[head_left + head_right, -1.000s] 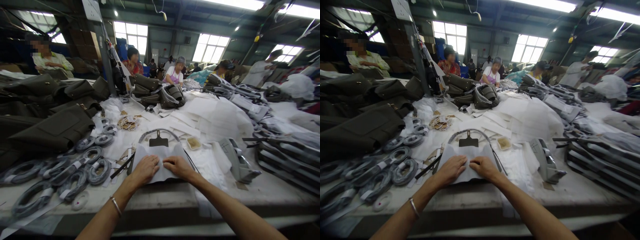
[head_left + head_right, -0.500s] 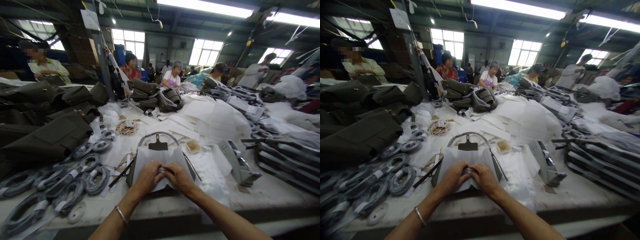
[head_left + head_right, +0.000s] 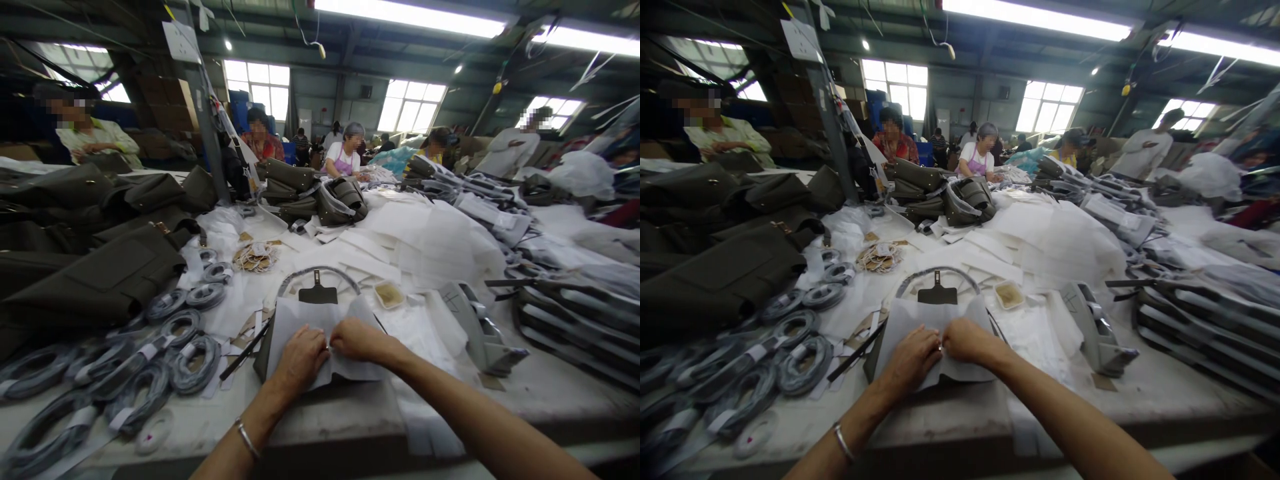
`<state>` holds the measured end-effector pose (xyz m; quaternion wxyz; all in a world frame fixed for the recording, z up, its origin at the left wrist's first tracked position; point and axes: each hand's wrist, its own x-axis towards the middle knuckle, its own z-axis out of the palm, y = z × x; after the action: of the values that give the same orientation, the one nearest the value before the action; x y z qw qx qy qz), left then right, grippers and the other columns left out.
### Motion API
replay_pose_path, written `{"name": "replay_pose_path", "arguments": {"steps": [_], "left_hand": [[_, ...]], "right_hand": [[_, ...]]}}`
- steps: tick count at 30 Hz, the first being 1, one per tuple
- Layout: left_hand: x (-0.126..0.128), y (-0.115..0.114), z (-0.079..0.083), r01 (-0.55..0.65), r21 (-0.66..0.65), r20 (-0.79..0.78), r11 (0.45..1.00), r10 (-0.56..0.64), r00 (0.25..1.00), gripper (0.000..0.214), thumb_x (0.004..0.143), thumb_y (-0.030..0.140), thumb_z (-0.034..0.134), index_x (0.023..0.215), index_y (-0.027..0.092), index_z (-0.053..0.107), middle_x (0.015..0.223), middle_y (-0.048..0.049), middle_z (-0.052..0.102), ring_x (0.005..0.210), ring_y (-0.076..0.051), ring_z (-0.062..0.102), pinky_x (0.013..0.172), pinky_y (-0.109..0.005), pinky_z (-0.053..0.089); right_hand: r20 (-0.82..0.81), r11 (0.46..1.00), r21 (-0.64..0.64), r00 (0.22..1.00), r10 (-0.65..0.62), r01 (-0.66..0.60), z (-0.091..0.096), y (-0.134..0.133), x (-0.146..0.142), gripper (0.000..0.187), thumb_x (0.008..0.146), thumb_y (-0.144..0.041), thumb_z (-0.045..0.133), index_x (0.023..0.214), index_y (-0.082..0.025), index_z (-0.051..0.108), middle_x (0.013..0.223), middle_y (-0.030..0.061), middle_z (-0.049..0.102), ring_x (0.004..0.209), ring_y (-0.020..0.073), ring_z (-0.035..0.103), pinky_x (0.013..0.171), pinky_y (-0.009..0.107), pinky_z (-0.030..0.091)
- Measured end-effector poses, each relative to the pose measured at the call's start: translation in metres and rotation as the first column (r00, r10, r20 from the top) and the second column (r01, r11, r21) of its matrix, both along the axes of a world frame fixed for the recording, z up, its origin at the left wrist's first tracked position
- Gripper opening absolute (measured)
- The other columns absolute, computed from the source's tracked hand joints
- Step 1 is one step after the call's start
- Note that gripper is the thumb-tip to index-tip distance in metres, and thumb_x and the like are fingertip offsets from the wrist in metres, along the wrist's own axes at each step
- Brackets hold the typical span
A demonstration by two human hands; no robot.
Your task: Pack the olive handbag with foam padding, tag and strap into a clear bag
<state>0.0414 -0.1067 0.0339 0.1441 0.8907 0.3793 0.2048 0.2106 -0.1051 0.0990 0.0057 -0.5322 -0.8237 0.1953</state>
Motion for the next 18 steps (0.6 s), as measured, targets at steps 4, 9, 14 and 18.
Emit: {"name": "replay_pose_path", "arguments": {"steps": [4,9,14,18], "left_hand": [[0.000,-0.001,0.000,-0.043,-0.015,-0.024,0.999,0.043,0.999,0.010,0.085,0.018,0.061,0.094,0.021,0.059,0.101,-0.0034,0.067,0.105,-0.022,0.062,0.114,-0.051,0.032],[-0.004,0.006,0.000,-0.167,-0.105,-0.047,0.980,0.163,0.986,0.026,0.081,0.028,0.066,0.104,0.018,0.057,0.117,-0.0111,0.062,0.137,-0.032,0.037,0.115,-0.054,0.026],[-0.006,0.044,0.013,-0.146,-0.207,-0.120,0.967,0.123,0.985,0.024,0.090,0.035,0.051,0.105,0.019,0.060,0.107,-0.0054,0.067,0.103,-0.020,0.063,0.092,-0.032,0.048],[0.003,0.053,0.017,-0.222,-0.112,-0.223,0.969,0.193,0.956,0.022,0.092,0.027,0.045,0.094,0.014,0.063,0.093,-0.0108,0.067,0.088,-0.024,0.063,0.081,-0.037,0.048]], "right_hand": [[0.085,0.971,0.163,0.978,-0.191,0.175,0.009,0.023,-0.022,0.024,0.088,-0.017,0.050,0.091,-0.018,0.074,0.093,0.0118,0.074,0.086,0.0237,0.068,0.070,0.029,0.047],[0.031,0.938,0.324,0.989,-0.143,0.125,-0.042,0.022,-0.019,0.020,0.096,-0.022,0.047,0.094,-0.017,0.067,0.096,0.0083,0.069,0.095,0.0203,0.061,0.083,0.029,0.043],[0.002,0.908,0.412,0.997,-0.083,0.075,-0.067,0.021,-0.006,0.020,0.098,-0.023,0.046,0.091,-0.018,0.064,0.093,0.0059,0.067,0.093,0.0197,0.057,0.085,0.030,0.040],[-0.019,0.892,0.438,0.993,-0.116,0.112,-0.069,0.025,-0.007,0.023,0.100,-0.024,0.044,0.088,-0.019,0.064,0.092,0.0053,0.066,0.091,0.0195,0.057,0.085,0.031,0.040]]}}
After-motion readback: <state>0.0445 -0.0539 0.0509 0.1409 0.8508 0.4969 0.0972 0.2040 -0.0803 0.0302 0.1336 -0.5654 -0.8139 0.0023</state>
